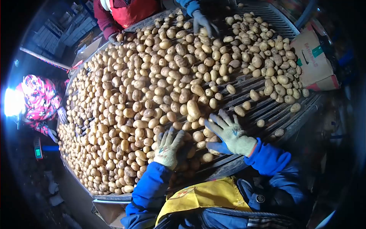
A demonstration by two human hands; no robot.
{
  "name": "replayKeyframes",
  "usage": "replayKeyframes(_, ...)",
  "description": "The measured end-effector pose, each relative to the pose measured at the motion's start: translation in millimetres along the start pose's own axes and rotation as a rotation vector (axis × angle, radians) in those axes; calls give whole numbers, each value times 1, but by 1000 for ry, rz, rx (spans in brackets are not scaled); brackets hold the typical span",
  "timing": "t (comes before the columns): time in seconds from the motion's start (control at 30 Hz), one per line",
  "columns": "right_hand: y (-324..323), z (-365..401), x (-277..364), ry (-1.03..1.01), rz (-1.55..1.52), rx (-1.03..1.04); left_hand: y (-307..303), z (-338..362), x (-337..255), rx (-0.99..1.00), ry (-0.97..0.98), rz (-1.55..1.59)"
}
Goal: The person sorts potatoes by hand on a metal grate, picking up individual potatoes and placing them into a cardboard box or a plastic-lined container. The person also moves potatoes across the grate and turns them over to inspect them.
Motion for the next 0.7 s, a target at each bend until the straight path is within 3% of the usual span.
replayKeyframes(0.03, -5, 1, -4, -125, -121, -8, -7, 5, 5, -12, 7, 129)
replayKeyframes(0.07, -8, -3, -9, -116, -223, -15, -15, 12, 5, -125, -18, 251)
replayKeyframes(0.13, -3, -24, -26, 352, -549, -26, -21, 21, 9, -94, -19, 253)
replayKeyframes(0.17, -20, -39, -22, 101, -389, -299, -23, 22, 7, -94, -28, 251)
replayKeyframes(0.2, -28, -52, -14, 12, -288, -288, -28, 20, 3, -161, -89, 338)
replayKeyframes(0.27, -9, -79, 1, 56, -191, -58, -28, 19, -5, -229, -147, 420)
replayKeyframes(0.33, 22, -107, 13, 44, 7, 86, -17, 26, 2, -372, -622, 861)
replayKeyframes(0.37, 30, -112, 10, -30, -48, 1, -20, 18, -1, -476, -525, 998)
replayKeyframes(0.4, 40, -122, -2, -3, -128, -11, -22, 18, 2, -427, -646, 1070)
replayKeyframes(0.47, 42, -139, -16, 294, -681, 131, -19, 12, 1, -345, -805, 1518)
replayKeyframes(0.5, 30, -136, -11, 247, -829, 16, -13, 11, 3, -315, -842, 1579)
replayKeyframes(0.53, 32, -133, -3, 285, -764, 0, -3, 11, 5, -283, -815, 1716)
replayKeyframes(0.57, 56, -132, 4, 343, -907, 66, 4, 9, 3, -268, -852, 1835)
replayKeyframes(0.63, 63, -108, 39, 58, -832, 86, 16, 10, 7, -225, -939, 1979)
replayKeyframes(0.67, 2, -84, 54, -34, -682, 55, 4, -9, -16, -291, -1048, 2175)
replayKeyframes(0.7, -3, -74, 44, 65, -680, 64, 11, -6, -11, -271, -1015, 2169)
Point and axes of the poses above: each hand's wrist, its own z-axis away from the middle knuckle, its own y-axis out of the palm, x = y × z, the point moved 4 cm from there along -z, towards the middle knuckle, and after that the axes turned 10 degrees about -x, right-handed, at the moved point
